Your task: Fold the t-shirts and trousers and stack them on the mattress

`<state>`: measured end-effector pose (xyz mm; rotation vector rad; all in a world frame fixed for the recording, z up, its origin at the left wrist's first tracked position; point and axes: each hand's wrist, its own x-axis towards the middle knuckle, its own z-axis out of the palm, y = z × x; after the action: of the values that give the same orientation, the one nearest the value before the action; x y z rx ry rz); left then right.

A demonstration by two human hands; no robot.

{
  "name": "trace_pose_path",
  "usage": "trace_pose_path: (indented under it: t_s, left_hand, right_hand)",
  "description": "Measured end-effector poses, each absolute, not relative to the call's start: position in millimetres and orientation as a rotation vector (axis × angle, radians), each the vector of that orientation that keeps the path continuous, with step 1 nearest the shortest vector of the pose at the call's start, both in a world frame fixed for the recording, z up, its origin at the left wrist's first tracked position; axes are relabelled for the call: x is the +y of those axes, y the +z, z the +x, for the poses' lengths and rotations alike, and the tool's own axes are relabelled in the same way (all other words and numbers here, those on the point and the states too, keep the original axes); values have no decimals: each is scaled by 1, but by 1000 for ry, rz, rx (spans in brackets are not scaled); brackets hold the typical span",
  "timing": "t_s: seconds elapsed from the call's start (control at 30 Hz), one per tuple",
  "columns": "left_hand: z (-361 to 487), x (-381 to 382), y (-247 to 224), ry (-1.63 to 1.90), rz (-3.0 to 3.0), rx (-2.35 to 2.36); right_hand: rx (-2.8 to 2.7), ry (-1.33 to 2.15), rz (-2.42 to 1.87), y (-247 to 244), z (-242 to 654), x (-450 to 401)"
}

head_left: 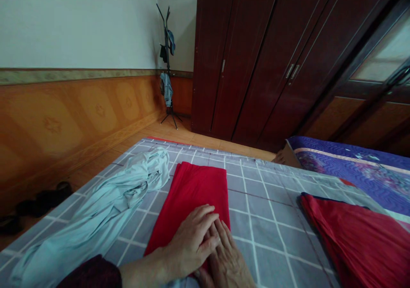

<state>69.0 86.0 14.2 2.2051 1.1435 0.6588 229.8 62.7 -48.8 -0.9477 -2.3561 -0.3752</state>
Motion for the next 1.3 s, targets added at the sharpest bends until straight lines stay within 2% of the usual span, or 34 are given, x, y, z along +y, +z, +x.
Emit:
trace_pose_path:
  t_s: [0.2, 0.4, 0.7, 1.0, 1.2, 1.3]
  left_hand:
    - [89, 90, 44, 207, 2337, 886]
    - [105, 145, 31, 15, 2439, 807]
    - [69, 206, 3, 117, 2630, 1255]
    - [20, 246, 4, 103, 2337, 1877]
    - [34, 206, 4, 88, 2451, 1546]
    - [32, 202, -2, 73, 2404, 1665]
  right_hand:
    - [-2358, -363, -857, -66, 233, 70]
    - [-2310, -364, -851, -99, 241, 74]
    - [-2351, -306, -882, -108, 238, 84]
    - [-2422, -125, -931, -87, 239, 73]
    - [-2238, -27, -1083, -82, 222, 60]
    - [-2217, -6, -1077, -79, 220, 58]
